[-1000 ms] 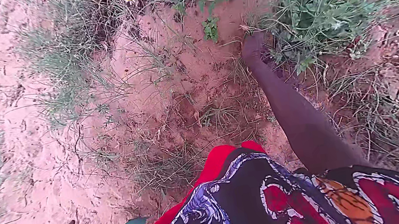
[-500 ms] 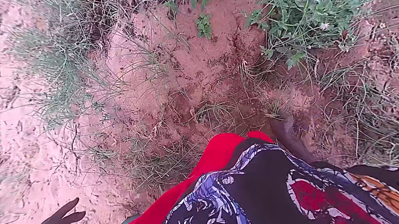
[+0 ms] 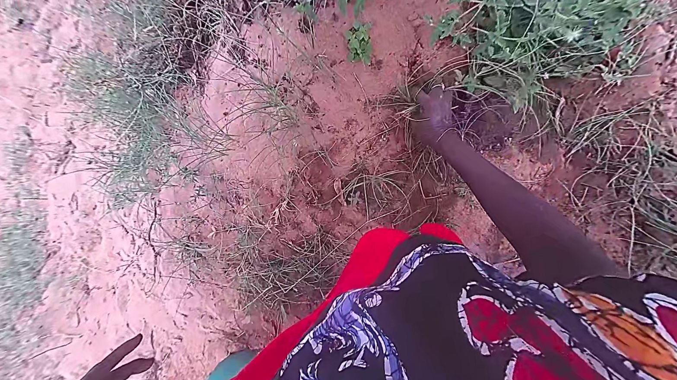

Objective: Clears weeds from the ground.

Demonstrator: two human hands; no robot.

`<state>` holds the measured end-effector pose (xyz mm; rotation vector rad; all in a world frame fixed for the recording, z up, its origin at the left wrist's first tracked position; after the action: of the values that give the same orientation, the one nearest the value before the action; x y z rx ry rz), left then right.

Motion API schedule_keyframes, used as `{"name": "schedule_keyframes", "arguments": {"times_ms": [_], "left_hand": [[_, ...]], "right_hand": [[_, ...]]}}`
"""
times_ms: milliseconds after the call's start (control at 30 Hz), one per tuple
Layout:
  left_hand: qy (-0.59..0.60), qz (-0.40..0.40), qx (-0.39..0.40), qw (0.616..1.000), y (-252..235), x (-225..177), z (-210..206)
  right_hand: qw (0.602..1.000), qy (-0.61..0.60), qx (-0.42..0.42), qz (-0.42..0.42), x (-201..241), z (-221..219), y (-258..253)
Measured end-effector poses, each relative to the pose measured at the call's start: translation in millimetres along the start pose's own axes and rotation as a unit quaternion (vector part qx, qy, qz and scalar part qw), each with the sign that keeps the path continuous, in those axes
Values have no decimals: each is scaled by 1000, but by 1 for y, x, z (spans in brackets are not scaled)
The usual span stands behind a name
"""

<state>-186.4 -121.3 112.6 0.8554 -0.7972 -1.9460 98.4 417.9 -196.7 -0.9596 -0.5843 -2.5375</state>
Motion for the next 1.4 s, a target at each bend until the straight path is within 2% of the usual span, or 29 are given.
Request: {"name": "schedule_keyframes", "arguments": {"times_ms": [133, 233, 300, 433, 500, 567, 667, 700, 767, 867, 933, 1000, 1033, 1133, 1167, 1233, 1300, 1400], "left_hand": [[-4, 14, -2, 1000, 1, -7, 0], [-8, 16, 2, 1000, 4, -16, -1], [-7, 2, 3, 1000, 5, -14, -1], [-26, -13, 14, 999, 7, -24, 0], [-37, -18, 17, 999, 7, -29, -1], [-33, -17, 15, 999, 6, -29, -2], [-30, -13, 3, 999, 6, -30, -2], [-30, -11, -4, 999, 6, -31, -2], [-33, -6, -15, 999, 6, -38, -3], [-36, -27, -12, 999, 4, -45, -5], [-40, -49, -18, 998, -1, -42, -6], [-46, -66, -20, 997, -8, -37, -1], [-46, -70, -22, 996, -11, -37, 1], [-44, -73, -32, 996, -22, -37, 7], [-50, -67, -35, 996, -20, -37, 6], [-55, -61, -41, 996, -8, -35, 4], [-47, -63, -26, 997, 12, -44, -1], [-18, -74, 11, 997, 43, -56, -17]], "right_hand": [[996, -86, 0, 37, 18, 6, -20], [989, -71, 48, 117, 30, -1, -13], [986, -69, 72, 133, 36, -7, -6], [987, -154, -7, 39, 38, -8, -21], [970, -235, -63, -16, 29, -10, -37], [939, -329, -75, -64, 12, -4, -45], [870, -469, -117, -99, -8, 4, -36], [849, -501, -121, -116, -8, 5, -27], [850, -497, -112, -137, -8, -1, 12], [921, -350, -75, -156, -39, -18, 112], [904, -373, -117, -172, -64, -23, 142], [891, -412, -106, -160, -72, -15, 146], [892, -417, -95, -148, -66, -8, 138], [839, -531, -74, -90, -11, 16, 79], [836, -542, -55, -68, 8, 20, 59], [899, -437, -32, 2, 43, 28, 12], [970, -233, 9, 68, 74, 41, -34], [991, -77, 45, 101, 100, 33, -95]]}}
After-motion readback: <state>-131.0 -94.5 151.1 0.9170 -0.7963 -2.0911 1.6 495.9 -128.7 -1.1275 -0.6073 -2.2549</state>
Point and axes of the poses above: each hand's wrist, its own y-axis away from the middle knuckle, its own z-axis out of the back of the hand, x = y × z, the point moved 3 cm from there along -y, towards the middle knuckle, and after that the axes turned 12 degrees about -y, right-handed, at the moved point
